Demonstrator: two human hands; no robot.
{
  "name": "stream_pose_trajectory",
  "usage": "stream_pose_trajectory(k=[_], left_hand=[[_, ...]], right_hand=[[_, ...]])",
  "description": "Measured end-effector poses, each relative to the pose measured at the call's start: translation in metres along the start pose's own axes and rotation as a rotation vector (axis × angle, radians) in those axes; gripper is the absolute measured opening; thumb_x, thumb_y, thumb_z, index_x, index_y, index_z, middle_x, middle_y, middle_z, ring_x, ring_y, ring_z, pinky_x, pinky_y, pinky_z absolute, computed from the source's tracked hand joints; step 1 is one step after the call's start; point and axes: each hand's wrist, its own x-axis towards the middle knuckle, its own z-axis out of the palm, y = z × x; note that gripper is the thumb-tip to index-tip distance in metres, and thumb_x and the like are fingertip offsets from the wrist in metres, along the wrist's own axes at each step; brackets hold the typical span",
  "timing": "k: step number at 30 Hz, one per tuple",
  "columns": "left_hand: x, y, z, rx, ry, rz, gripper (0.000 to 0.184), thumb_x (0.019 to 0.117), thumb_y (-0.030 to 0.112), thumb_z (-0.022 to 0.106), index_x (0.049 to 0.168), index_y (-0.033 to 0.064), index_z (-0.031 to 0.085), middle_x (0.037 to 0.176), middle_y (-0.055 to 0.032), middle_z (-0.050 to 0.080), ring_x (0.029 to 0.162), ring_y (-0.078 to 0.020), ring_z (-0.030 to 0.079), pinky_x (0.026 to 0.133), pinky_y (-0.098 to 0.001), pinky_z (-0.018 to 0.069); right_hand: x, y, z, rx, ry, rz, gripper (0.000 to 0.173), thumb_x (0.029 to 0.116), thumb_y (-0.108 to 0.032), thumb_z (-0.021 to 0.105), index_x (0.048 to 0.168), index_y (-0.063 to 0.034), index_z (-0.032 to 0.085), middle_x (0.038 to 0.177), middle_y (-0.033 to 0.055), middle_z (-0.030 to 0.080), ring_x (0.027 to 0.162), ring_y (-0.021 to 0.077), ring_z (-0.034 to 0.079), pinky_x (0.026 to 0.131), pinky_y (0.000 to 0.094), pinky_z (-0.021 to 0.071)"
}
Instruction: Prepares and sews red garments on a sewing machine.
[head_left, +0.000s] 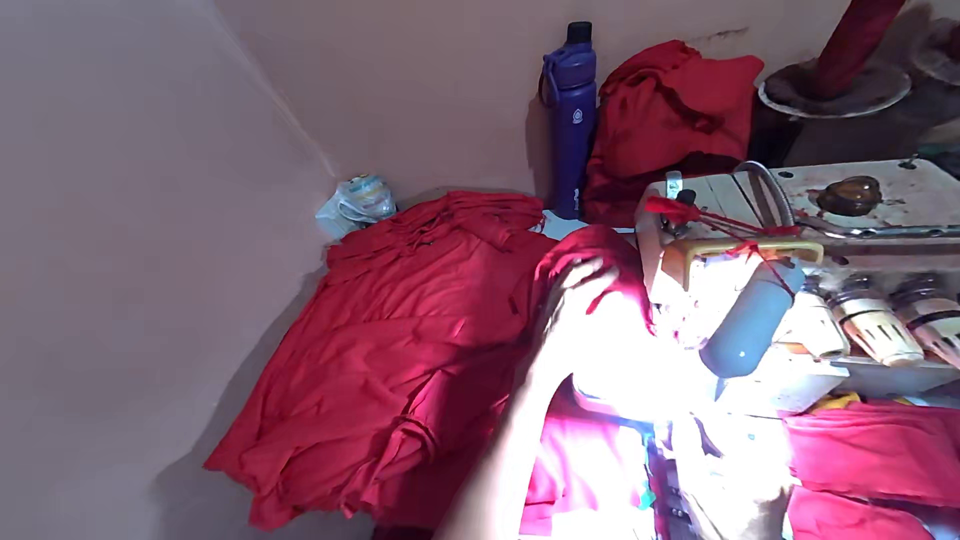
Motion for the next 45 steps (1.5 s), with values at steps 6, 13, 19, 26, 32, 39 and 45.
stream_pose_trajectory(k=[6, 13, 19, 26, 32, 39, 45], left_hand=[[-0.006, 0.002, -0.002, -0.266, 0.236, -0.418, 0.037, 0.1053, 0.019, 0.055, 0.139, 0.0059, 0.061, 0.143, -0.0160, 0.059, 0.131, -0.0295, 0.056, 0.109, -0.0482, 0.0438], [-0.137, 0.040, 0.005, -0.744, 0.702, -0.507, 0.032, 0.1009, 0.004, 0.050, 0.128, -0.0111, 0.058, 0.121, -0.0136, 0.067, 0.112, -0.0105, 0.064, 0.100, -0.0296, 0.0531], [-0.156, 0.049, 0.004, -0.808, 0.708, -0.585, 0.028, 0.0982, 0.003, 0.055, 0.124, -0.0070, 0.059, 0.113, -0.0068, 0.066, 0.103, -0.0056, 0.065, 0.090, -0.0237, 0.0556], [-0.159, 0.029, 0.012, -0.094, 0.780, -0.329, 0.042, 0.0894, 0.012, 0.065, 0.125, -0.0112, 0.060, 0.120, -0.0224, 0.062, 0.101, -0.0123, 0.061, 0.082, -0.0204, 0.0502], [-0.153, 0.041, 0.011, -0.317, 0.617, -0.042, 0.030, 0.0925, 0.025, 0.070, 0.101, -0.0035, 0.069, 0.104, -0.0107, 0.070, 0.102, -0.0056, 0.065, 0.088, -0.0180, 0.0535], [-0.134, 0.046, 0.006, -0.705, 0.542, -0.225, 0.008, 0.0928, 0.001, 0.061, 0.091, -0.0011, 0.068, 0.091, -0.0014, 0.074, 0.088, -0.0019, 0.069, 0.082, -0.0191, 0.0569], [-0.089, 0.025, 0.008, -0.228, 0.556, -0.289, 0.018, 0.0981, 0.008, 0.056, 0.097, -0.0059, 0.066, 0.079, -0.0061, 0.065, 0.070, -0.0016, 0.060, 0.067, -0.0172, 0.0511]], right_hand=[[-0.010, -0.012, -0.007, 0.077, 0.005, 0.085, 0.024, 0.0938, -0.008, 0.062, 0.105, 0.0103, 0.073, 0.075, 0.0130, 0.072, 0.062, 0.0001, 0.064, 0.064, 0.0127, 0.0523], [-0.020, -0.024, 0.007, 0.620, -0.294, 0.312, 0.022, 0.1009, -0.006, 0.054, 0.111, 0.0062, 0.070, 0.096, -0.0004, 0.074, 0.082, -0.0043, 0.068, 0.076, 0.0140, 0.0577], [-0.011, -0.041, 0.028, 0.844, -0.239, 0.582, 0.015, 0.0933, 0.000, 0.057, 0.094, -0.0080, 0.070, 0.074, -0.0128, 0.069, 0.065, -0.0060, 0.062, 0.063, 0.0121, 0.0523], [-0.011, -0.043, 0.026, 0.900, -0.270, 0.669, 0.013, 0.0909, 0.003, 0.061, 0.092, -0.0057, 0.070, 0.073, -0.0063, 0.071, 0.066, 0.0006, 0.067, 0.063, 0.0170, 0.0564], [-0.010, -0.042, 0.031, 0.998, -0.218, 0.639, 0.014, 0.0855, 0.002, 0.068, 0.080, -0.0109, 0.071, 0.071, -0.0055, 0.071, 0.065, 0.0006, 0.067, 0.064, 0.0172, 0.0574], [-0.008, -0.038, 0.028, 0.956, -0.213, 0.590, 0.020, 0.0923, -0.002, 0.064, 0.079, -0.0144, 0.073, 0.070, -0.0100, 0.070, 0.061, -0.0026, 0.064, 0.060, 0.0144, 0.0552], [-0.011, -0.021, 0.019, 0.487, -0.162, 0.493, 0.017, 0.0910, -0.016, 0.069, 0.076, -0.0079, 0.070, 0.060, -0.0134, 0.060, 0.051, -0.0088, 0.054, 0.050, 0.0113, 0.0475]])
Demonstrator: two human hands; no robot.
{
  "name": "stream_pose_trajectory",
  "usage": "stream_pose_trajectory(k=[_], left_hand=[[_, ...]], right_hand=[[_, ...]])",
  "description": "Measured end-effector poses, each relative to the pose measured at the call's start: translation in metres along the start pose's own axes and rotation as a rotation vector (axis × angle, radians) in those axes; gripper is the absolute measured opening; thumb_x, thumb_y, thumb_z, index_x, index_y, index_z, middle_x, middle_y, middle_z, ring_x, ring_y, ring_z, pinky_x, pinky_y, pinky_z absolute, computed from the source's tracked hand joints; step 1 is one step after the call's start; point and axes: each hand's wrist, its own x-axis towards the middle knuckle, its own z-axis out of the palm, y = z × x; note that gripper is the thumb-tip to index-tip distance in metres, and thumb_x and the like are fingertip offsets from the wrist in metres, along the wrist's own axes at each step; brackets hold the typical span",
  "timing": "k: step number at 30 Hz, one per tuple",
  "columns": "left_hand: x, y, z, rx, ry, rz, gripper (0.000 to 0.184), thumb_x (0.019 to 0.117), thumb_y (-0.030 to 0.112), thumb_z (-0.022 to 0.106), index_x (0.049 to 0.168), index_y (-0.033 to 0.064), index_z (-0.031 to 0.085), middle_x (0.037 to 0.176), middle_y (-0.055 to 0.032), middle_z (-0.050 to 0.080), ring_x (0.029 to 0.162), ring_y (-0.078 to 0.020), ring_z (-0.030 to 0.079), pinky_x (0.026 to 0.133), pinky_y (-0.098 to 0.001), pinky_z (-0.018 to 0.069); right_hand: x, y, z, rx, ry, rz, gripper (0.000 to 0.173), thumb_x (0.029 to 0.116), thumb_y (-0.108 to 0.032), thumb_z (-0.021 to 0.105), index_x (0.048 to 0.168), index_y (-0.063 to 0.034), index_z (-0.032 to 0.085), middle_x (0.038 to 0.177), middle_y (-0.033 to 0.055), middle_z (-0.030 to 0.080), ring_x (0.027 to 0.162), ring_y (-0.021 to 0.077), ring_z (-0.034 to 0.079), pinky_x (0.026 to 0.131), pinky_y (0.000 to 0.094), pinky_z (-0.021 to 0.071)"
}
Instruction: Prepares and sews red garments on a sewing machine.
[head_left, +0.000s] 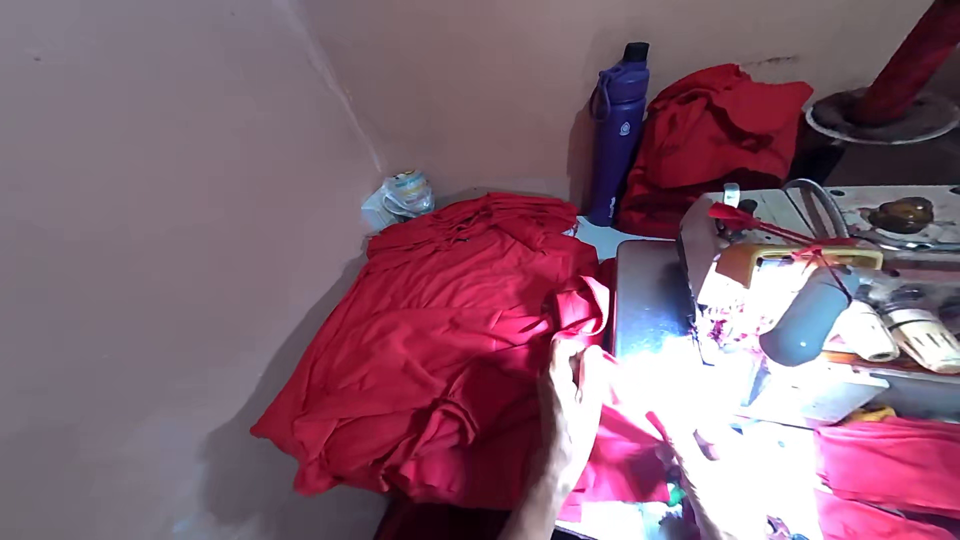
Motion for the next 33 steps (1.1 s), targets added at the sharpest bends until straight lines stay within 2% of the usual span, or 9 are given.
stream_pose_trajectory(k=[3, 5, 7, 10, 13, 16, 22, 28, 33], left_hand=[[0.011, -0.009, 0.013, 0.093, -0.090, -0.092, 0.024, 0.1011, 0.011, 0.058, 0.102, -0.0081, 0.072, 0.094, -0.0170, 0.073, 0.088, -0.0171, 0.069, 0.086, -0.0346, 0.0534], [0.009, -0.010, 0.013, 0.085, -0.092, -0.113, 0.023, 0.1012, 0.010, 0.057, 0.102, -0.0066, 0.073, 0.094, -0.0143, 0.073, 0.090, -0.0129, 0.069, 0.088, -0.0313, 0.0533], [0.003, -0.014, 0.008, 0.097, -0.051, -0.055, 0.019, 0.0999, 0.009, 0.059, 0.096, -0.0044, 0.072, 0.086, -0.0082, 0.071, 0.080, -0.0046, 0.066, 0.079, -0.0227, 0.0537], [-0.010, -0.013, -0.003, 0.178, 0.058, 0.103, 0.020, 0.0982, 0.010, 0.060, 0.106, -0.0070, 0.067, 0.095, -0.0134, 0.069, 0.086, -0.0085, 0.065, 0.080, -0.0224, 0.0542], [-0.026, 0.010, -0.004, 0.196, 0.119, 0.278, 0.026, 0.0986, 0.010, 0.057, 0.110, -0.0128, 0.061, 0.104, -0.0180, 0.062, 0.096, -0.0088, 0.061, 0.085, -0.0177, 0.0503], [-0.053, 0.042, 0.018, 0.021, -0.078, 0.369, 0.014, 0.0942, 0.006, 0.062, 0.095, -0.0071, 0.068, 0.092, -0.0101, 0.070, 0.091, -0.0028, 0.067, 0.085, -0.0157, 0.0543], [-0.094, 0.054, 0.095, -0.047, -0.653, 0.519, 0.014, 0.0967, 0.011, 0.064, 0.097, 0.0037, 0.076, 0.092, -0.0099, 0.072, 0.087, -0.0174, 0.070, 0.080, -0.0279, 0.0564], [-0.109, 0.052, 0.140, 0.192, -0.706, 0.597, 0.014, 0.0934, 0.015, 0.068, 0.095, 0.0080, 0.079, 0.089, -0.0112, 0.066, 0.087, -0.0259, 0.065, 0.081, -0.0376, 0.0519], [-0.112, 0.055, 0.141, 0.158, -0.711, 0.465, 0.008, 0.0887, 0.013, 0.072, 0.090, 0.0062, 0.076, 0.093, -0.0126, 0.067, 0.094, -0.0281, 0.065, 0.085, -0.0406, 0.0505]], right_hand=[[0.001, 0.008, 0.003, -0.064, 0.022, -0.053, 0.019, 0.0896, -0.017, 0.068, 0.077, -0.0035, 0.072, 0.061, -0.0104, 0.060, 0.053, -0.0103, 0.053, 0.052, 0.0098, 0.0460], [0.001, 0.006, 0.002, -0.074, 0.001, -0.090, 0.018, 0.0906, -0.015, 0.067, 0.084, -0.0003, 0.076, 0.068, -0.0054, 0.066, 0.060, -0.0088, 0.057, 0.059, 0.0105, 0.0493], [0.001, 0.003, -0.003, -0.120, -0.038, -0.142, 0.019, 0.0934, -0.016, 0.067, 0.089, -0.0012, 0.077, 0.076, -0.0013, 0.071, 0.067, -0.0054, 0.063, 0.065, 0.0138, 0.0537], [-0.008, -0.002, -0.020, -0.217, -0.071, -0.163, 0.019, 0.0955, -0.019, 0.065, 0.097, -0.0059, 0.078, 0.083, 0.0005, 0.074, 0.071, -0.0004, 0.067, 0.067, 0.0182, 0.0545], [-0.027, -0.006, -0.048, -0.208, -0.065, -0.204, 0.018, 0.0937, -0.016, 0.066, 0.099, -0.0037, 0.077, 0.083, 0.0003, 0.075, 0.071, -0.0028, 0.067, 0.067, 0.0139, 0.0554], [-0.056, -0.013, -0.082, -0.236, -0.145, -0.165, 0.017, 0.0934, -0.014, 0.065, 0.095, -0.0027, 0.077, 0.079, 0.0014, 0.074, 0.070, -0.0010, 0.067, 0.067, 0.0147, 0.0550], [-0.104, -0.019, -0.130, -0.262, -0.287, 0.027, 0.016, 0.0940, -0.006, 0.064, 0.094, 0.0039, 0.076, 0.083, 0.0127, 0.075, 0.073, 0.0145, 0.072, 0.072, 0.0304, 0.0584], [-0.119, -0.005, -0.143, -0.211, -0.261, 0.121, 0.016, 0.0947, -0.006, 0.063, 0.097, 0.0050, 0.075, 0.083, 0.0138, 0.075, 0.073, 0.0159, 0.072, 0.073, 0.0311, 0.0587], [-0.116, 0.001, -0.149, -0.253, -0.234, 0.120, 0.016, 0.0933, -0.006, 0.064, 0.095, 0.0045, 0.076, 0.084, 0.0143, 0.075, 0.074, 0.0193, 0.072, 0.073, 0.0355, 0.0585]])
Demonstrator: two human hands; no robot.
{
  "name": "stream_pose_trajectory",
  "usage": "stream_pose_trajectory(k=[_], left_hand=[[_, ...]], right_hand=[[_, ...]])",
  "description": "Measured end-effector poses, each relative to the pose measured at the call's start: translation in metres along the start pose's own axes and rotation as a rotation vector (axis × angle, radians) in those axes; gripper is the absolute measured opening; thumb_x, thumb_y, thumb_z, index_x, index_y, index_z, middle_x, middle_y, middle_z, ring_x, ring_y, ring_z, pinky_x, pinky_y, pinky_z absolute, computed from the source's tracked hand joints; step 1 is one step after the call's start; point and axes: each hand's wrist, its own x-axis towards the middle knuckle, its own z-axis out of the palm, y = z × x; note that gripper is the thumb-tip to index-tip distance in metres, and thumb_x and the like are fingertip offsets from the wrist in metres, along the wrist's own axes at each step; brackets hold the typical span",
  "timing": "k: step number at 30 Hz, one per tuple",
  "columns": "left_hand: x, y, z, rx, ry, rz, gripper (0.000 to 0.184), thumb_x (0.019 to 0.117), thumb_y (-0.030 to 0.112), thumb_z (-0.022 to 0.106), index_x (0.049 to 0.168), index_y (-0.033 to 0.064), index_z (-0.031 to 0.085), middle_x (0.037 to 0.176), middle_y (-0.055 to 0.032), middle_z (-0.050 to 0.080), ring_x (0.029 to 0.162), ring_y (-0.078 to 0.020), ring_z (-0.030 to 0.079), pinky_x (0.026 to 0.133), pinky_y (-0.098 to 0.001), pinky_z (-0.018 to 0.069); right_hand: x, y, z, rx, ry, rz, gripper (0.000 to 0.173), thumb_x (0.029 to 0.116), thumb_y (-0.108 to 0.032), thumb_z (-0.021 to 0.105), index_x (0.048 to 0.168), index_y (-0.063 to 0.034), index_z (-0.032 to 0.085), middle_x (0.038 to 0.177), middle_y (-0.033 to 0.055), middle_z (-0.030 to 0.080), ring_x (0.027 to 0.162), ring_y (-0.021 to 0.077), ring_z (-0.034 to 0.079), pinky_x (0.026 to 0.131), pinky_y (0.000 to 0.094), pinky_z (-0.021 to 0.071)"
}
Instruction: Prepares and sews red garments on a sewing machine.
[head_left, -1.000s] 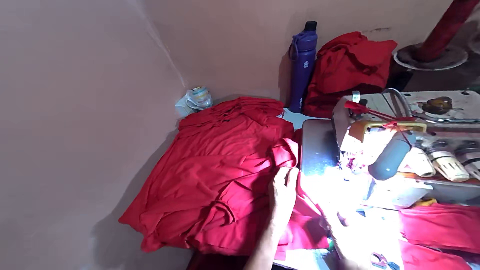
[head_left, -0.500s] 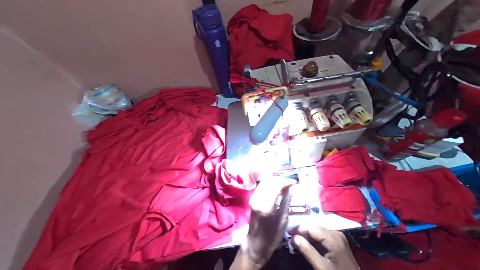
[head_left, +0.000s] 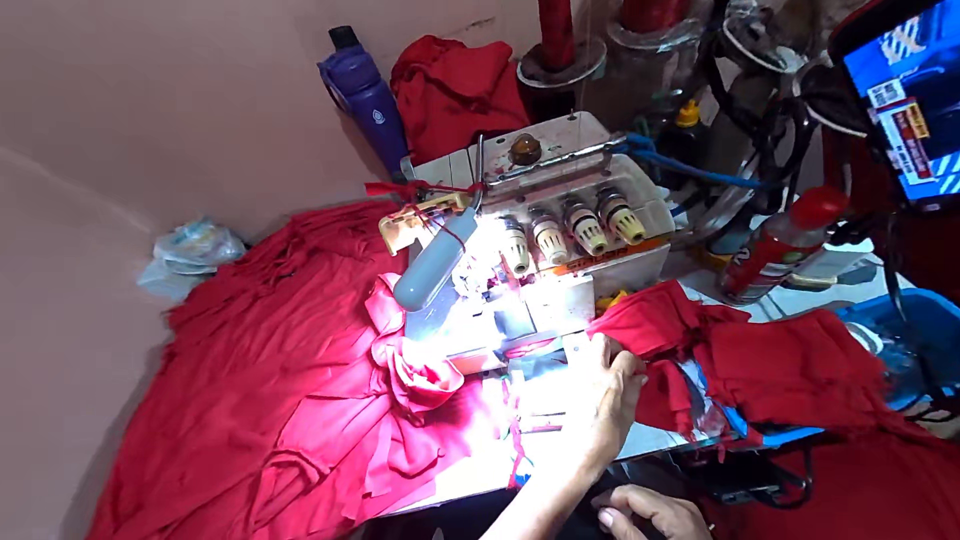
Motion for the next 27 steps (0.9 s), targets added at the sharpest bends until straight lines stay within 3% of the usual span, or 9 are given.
stream_pose_trajectory(k=[5, 8, 11, 16, 21, 24, 27], left_hand=[[0.002, 0.002, -0.008, -0.141, -0.028, -0.037, 0.005, 0.0852, 0.010, 0.072, 0.088, 0.0059, 0.074, 0.092, -0.0111, 0.066, 0.096, -0.0246, 0.063, 0.087, -0.0371, 0.0481], [0.001, 0.005, -0.026, -0.356, 0.005, -0.030, 0.009, 0.0852, 0.007, 0.064, 0.089, 0.0000, 0.068, 0.093, -0.0125, 0.071, 0.095, -0.0186, 0.067, 0.086, -0.0317, 0.0515], [-0.002, 0.011, -0.052, -0.527, -0.031, -0.099, 0.010, 0.0892, 0.006, 0.056, 0.090, -0.0015, 0.062, 0.087, -0.0072, 0.068, 0.085, -0.0048, 0.064, 0.077, -0.0206, 0.0505], [-0.010, 0.015, -0.073, -0.609, -0.067, -0.173, 0.007, 0.0945, 0.005, 0.051, 0.094, 0.0000, 0.056, 0.077, 0.0018, 0.055, 0.069, 0.0024, 0.052, 0.062, -0.0136, 0.0421], [-0.028, 0.012, -0.087, -0.687, -0.044, -0.118, 0.006, 0.0967, 0.004, 0.048, 0.095, 0.0008, 0.053, 0.079, 0.0022, 0.053, 0.072, 0.0015, 0.052, 0.066, -0.0149, 0.0451], [-0.048, 0.009, -0.098, -0.713, -0.038, -0.063, 0.009, 0.0978, 0.007, 0.049, 0.095, -0.0007, 0.054, 0.084, 0.0001, 0.055, 0.079, 0.0021, 0.053, 0.074, -0.0149, 0.0453], [-0.072, 0.011, -0.107, -0.743, -0.073, -0.021, 0.009, 0.0988, 0.006, 0.051, 0.099, -0.0026, 0.053, 0.089, -0.0048, 0.060, 0.085, 0.0010, 0.058, 0.079, -0.0156, 0.0480]], right_hand=[[0.002, 0.003, -0.005, 0.001, 0.041, 0.003, 0.016, 0.0924, -0.005, 0.064, 0.096, 0.0032, 0.077, 0.082, 0.0131, 0.075, 0.072, 0.0166, 0.071, 0.071, 0.0311, 0.0576], [0.000, 0.003, -0.007, 0.052, 0.098, 0.008, 0.016, 0.0939, -0.007, 0.064, 0.097, 0.0040, 0.076, 0.081, 0.0121, 0.074, 0.071, 0.0124, 0.070, 0.071, 0.0268, 0.0577], [0.001, 0.003, -0.012, 0.113, 0.195, -0.007, 0.018, 0.0956, -0.007, 0.064, 0.101, 0.0051, 0.075, 0.086, 0.0093, 0.075, 0.076, 0.0055, 0.070, 0.075, 0.0230, 0.0587], [0.013, -0.003, -0.017, 0.124, 0.308, -0.086, 0.019, 0.0981, -0.008, 0.060, 0.102, 0.0062, 0.072, 0.096, 0.0038, 0.074, 0.085, -0.0024, 0.068, 0.080, 0.0160, 0.0571], [0.017, -0.006, -0.009, 0.074, 0.317, -0.115, 0.024, 0.0989, -0.011, 0.059, 0.104, 0.0093, 0.071, 0.100, 0.0095, 0.072, 0.090, -0.0016, 0.066, 0.082, 0.0152, 0.0555], [0.018, -0.009, -0.002, 0.060, 0.293, -0.157, 0.034, 0.1013, -0.023, 0.059, 0.102, 0.0100, 0.070, 0.101, 0.0109, 0.068, 0.090, -0.0043, 0.062, 0.081, 0.0115, 0.0520], [0.022, -0.014, 0.010, 0.163, 0.264, -0.196, 0.044, 0.1030, -0.037, 0.057, 0.101, 0.0053, 0.069, 0.105, 0.0026, 0.066, 0.094, -0.0085, 0.059, 0.081, 0.0108, 0.0514]])
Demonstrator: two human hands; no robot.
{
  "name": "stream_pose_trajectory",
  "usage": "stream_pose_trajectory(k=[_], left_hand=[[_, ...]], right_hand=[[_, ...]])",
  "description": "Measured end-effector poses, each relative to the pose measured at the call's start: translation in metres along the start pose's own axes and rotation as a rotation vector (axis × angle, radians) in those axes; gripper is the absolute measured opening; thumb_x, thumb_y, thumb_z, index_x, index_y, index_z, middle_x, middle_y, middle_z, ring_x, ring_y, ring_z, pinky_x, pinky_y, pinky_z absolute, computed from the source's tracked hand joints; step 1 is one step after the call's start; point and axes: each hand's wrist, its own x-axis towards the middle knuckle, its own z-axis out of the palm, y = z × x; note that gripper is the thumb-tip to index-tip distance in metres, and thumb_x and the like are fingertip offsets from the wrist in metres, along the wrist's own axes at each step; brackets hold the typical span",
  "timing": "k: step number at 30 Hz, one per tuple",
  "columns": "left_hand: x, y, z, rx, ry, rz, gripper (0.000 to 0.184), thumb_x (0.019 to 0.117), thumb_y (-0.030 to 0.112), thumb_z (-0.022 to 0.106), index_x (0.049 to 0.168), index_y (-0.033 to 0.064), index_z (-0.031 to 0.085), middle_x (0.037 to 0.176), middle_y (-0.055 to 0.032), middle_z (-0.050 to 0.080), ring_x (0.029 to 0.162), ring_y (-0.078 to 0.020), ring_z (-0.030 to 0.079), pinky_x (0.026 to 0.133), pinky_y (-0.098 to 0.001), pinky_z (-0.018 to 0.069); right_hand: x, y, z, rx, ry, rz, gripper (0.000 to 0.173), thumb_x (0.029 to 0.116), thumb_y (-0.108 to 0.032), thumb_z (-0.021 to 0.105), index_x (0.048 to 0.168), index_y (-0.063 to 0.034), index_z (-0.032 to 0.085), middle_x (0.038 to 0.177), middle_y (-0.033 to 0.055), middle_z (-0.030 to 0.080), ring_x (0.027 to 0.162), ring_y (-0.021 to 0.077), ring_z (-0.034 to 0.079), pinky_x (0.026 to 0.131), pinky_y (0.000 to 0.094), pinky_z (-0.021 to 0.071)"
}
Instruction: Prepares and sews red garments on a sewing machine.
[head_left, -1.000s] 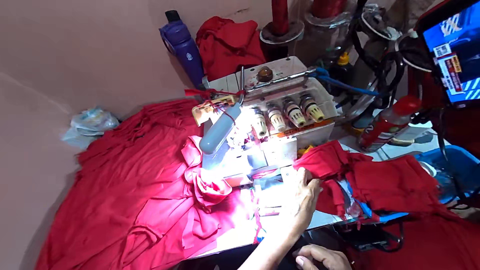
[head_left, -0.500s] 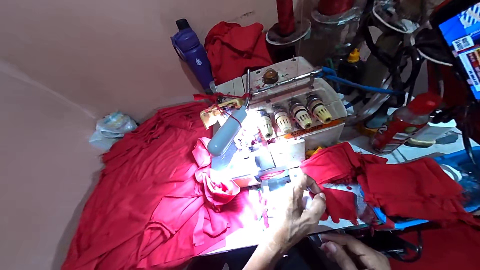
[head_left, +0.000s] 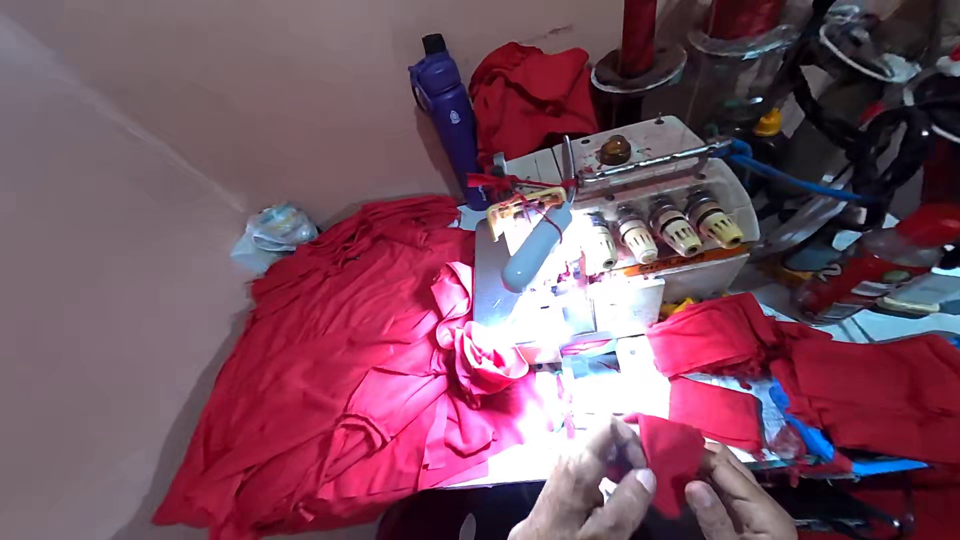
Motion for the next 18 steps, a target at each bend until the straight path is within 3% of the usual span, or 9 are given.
stream_pose_trajectory(k=[2, 4, 5, 7, 9, 10, 12, 15, 18], left_hand=[[-0.015, 0.004, 0.001, 0.058, 0.007, 0.024, 0.008, 0.0954, 0.002, 0.055, 0.097, -0.0050, 0.054, 0.090, -0.0111, 0.062, 0.089, -0.0047, 0.061, 0.084, -0.0181, 0.0490], [-0.029, 0.003, 0.004, 0.157, 0.060, 0.049, 0.006, 0.0900, 0.000, 0.060, 0.092, -0.0052, 0.058, 0.086, -0.0149, 0.063, 0.087, -0.0117, 0.062, 0.084, -0.0211, 0.0488], [-0.036, 0.001, 0.004, 0.188, 0.091, 0.058, 0.006, 0.0883, 0.000, 0.062, 0.091, -0.0043, 0.058, 0.086, -0.0147, 0.064, 0.088, -0.0120, 0.063, 0.086, -0.0207, 0.0486], [-0.054, -0.005, 0.003, 0.184, 0.193, 0.054, 0.009, 0.0897, 0.004, 0.065, 0.093, -0.0010, 0.058, 0.092, -0.0121, 0.067, 0.098, -0.0098, 0.065, 0.095, -0.0209, 0.0478], [-0.067, -0.011, -0.003, 0.154, 0.397, 0.021, 0.007, 0.0937, 0.015, 0.065, 0.095, 0.0103, 0.061, 0.103, 0.0006, 0.071, 0.108, -0.0021, 0.065, 0.099, -0.0212, 0.0501], [-0.070, -0.013, -0.009, 0.141, 0.496, 0.010, 0.006, 0.0966, 0.023, 0.064, 0.095, 0.0164, 0.063, 0.105, 0.0069, 0.071, 0.110, 0.0003, 0.064, 0.098, -0.0205, 0.0512], [-0.070, -0.015, -0.029, 0.066, 0.541, 0.006, 0.018, 0.1041, 0.037, 0.055, 0.100, 0.0219, 0.065, 0.107, 0.0116, 0.069, 0.110, 0.0010, 0.062, 0.098, -0.0196, 0.0496], [-0.072, -0.011, -0.049, -0.206, 0.315, -0.074, 0.040, 0.1059, 0.050, 0.042, 0.109, 0.0228, 0.071, 0.107, 0.0128, 0.072, 0.107, 0.0032, 0.064, 0.096, -0.0202, 0.0508], [-0.077, 0.007, -0.044, -0.376, 0.160, -0.251, 0.049, 0.1037, 0.055, 0.042, 0.099, 0.0139, 0.069, 0.093, 0.0150, 0.068, 0.092, 0.0120, 0.059, 0.085, -0.0122, 0.0480]], right_hand=[[0.002, -0.002, 0.011, 0.128, 0.019, 0.026, 0.032, 0.1031, -0.034, 0.059, 0.104, -0.0046, 0.072, 0.107, -0.0083, 0.068, 0.100, -0.0083, 0.061, 0.088, 0.0140, 0.0536], [0.004, -0.009, 0.023, 0.245, 0.075, 0.095, 0.011, 0.0986, -0.010, 0.061, 0.101, -0.0090, 0.072, 0.099, -0.0127, 0.071, 0.093, -0.0046, 0.066, 0.085, 0.0174, 0.0573], [0.005, -0.014, 0.027, 0.272, 0.091, 0.126, 0.015, 0.0952, -0.001, 0.059, 0.100, -0.0084, 0.071, 0.095, -0.0130, 0.071, 0.089, -0.0036, 0.067, 0.082, 0.0177, 0.0582], [0.007, -0.023, 0.032, 0.289, 0.065, 0.154, 0.023, 0.0930, 0.007, 0.057, 0.099, -0.0103, 0.070, 0.091, -0.0155, 0.073, 0.084, -0.0048, 0.069, 0.078, 0.0169, 0.0589], [0.008, -0.029, 0.032, 0.272, -0.066, 0.136, 0.022, 0.0951, 0.004, 0.057, 0.100, -0.0131, 0.069, 0.089, -0.0180, 0.073, 0.082, -0.0073, 0.068, 0.076, 0.0156, 0.0581], [0.010, -0.032, 0.031, 0.243, -0.170, 0.116, 0.018, 0.0953, 0.002, 0.058, 0.100, -0.0113, 0.068, 0.088, -0.0168, 0.073, 0.081, -0.0083, 0.067, 0.075, 0.0151, 0.0577], [0.015, -0.035, 0.031, 0.149, -0.444, 0.040, 0.011, 0.0967, -0.004, 0.060, 0.094, 0.0008, 0.070, 0.082, -0.0037, 0.072, 0.077, -0.0054, 0.066, 0.072, 0.0164, 0.0557], [0.027, -0.048, 0.045, 0.023, -0.785, -0.099, 0.022, 0.0994, -0.009, 0.059, 0.089, 0.0081, 0.068, 0.071, 0.0149, 0.066, 0.063, 0.0095, 0.059, 0.060, 0.0249, 0.0462], [0.034, -0.064, 0.057, 0.007, -0.886, -0.146, 0.025, 0.0995, -0.011, 0.061, 0.086, 0.0088, 0.068, 0.067, 0.0160, 0.063, 0.057, 0.0110, 0.054, 0.055, 0.0252, 0.0423]])
